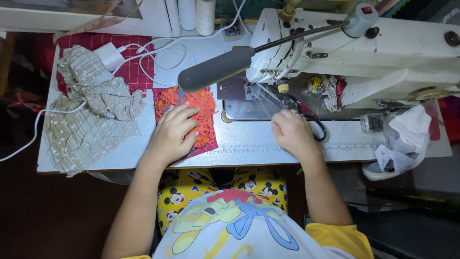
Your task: The person handles a piece of mesh fabric and then proceeds to carefully arrange small orange fabric scraps onto a base fabric at a sewing workstation.
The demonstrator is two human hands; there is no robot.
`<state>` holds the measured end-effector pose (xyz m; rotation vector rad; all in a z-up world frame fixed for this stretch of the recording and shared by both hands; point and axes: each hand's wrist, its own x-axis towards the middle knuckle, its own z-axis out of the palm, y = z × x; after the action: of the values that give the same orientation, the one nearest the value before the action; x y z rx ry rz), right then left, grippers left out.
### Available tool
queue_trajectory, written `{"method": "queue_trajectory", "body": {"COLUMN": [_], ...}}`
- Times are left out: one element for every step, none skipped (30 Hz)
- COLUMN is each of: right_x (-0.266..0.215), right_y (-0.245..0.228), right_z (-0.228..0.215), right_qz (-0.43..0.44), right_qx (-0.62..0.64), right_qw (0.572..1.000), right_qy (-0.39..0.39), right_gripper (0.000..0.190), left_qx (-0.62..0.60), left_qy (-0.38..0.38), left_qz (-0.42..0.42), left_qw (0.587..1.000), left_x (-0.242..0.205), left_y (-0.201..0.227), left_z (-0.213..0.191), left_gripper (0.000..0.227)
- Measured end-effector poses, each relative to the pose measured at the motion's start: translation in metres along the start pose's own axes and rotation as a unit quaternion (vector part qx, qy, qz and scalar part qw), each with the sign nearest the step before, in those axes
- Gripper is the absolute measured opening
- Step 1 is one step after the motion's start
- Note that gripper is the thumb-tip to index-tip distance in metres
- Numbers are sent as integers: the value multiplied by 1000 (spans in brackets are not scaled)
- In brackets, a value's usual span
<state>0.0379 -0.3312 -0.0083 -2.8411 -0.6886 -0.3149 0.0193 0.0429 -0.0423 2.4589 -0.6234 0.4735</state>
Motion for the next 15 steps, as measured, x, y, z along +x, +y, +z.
{"method": "queue_trajectory", "body": {"right_x": [-3, -1, 0, 3, 10, 16, 21, 30, 38, 48, 49, 51, 54, 52, 50], "right_y": [6, 10, 14, 19, 23, 26, 30, 22, 13, 5, -1, -6, -11, -10, -10], "right_z": [0, 0, 0, -1, 8, 16, 24, 31, 38, 45, 48, 51, 54, 58, 64], "right_qz": [17, 18, 32, 44, 44, 22, 0, 2, -2, -7, -6, 13, 33, 32, 45], "right_qx": [-26, -27, -23, -20, -22, -12, -2, -3, 40, 84, 82, 62, 42, 41, 45], "right_qw": [999, 999, 999, 998, 998, 997, 993, 993, 993, 991, 991, 993, 995, 995, 993], "right_qy": [5, 5, 20, 36, 39, 76, 114, 115, 108, 101, 103, 94, 86, 86, 99], "right_gripper": [12, 12, 10, 9, 9, 8, 15, 15, 21, 28, 28, 32, 36, 36, 36], "left_qx": [5, 5, 7, 10, 10, 10, 10, 10, 7, 4, 4, 1, -1, -2, -1], "left_qy": [6, 6, 11, 17, 19, 19, 20, 20, 21, 23, 24, 25, 25, 26, 28], "left_qz": [-6, -5, -5, -5, -4, -4, -4, -2, -1, 1, 3, 1, -1, -1, -3], "left_qw": [1000, 1000, 1000, 1000, 1000, 1000, 1000, 1000, 1000, 1000, 1000, 1000, 1000, 1000, 1000], "left_x": [-1, -2, -3, -2, -2, -2, -2, -2, -1, 0, 0, 0, 0, 0, 1], "left_y": [1, 0, -1, -1, -1, 0, 2, 3, 4, 5, 6, 7, 7, 7, 7], "left_z": [2, 5, 8, 10, 9, 9, 8, 7, 5, 3, 2, 2, 1, 1, 1], "left_gripper": [15, 15, 15, 17, 17, 17, 18, 18, 18, 18, 18, 18, 19, 19, 19]}}
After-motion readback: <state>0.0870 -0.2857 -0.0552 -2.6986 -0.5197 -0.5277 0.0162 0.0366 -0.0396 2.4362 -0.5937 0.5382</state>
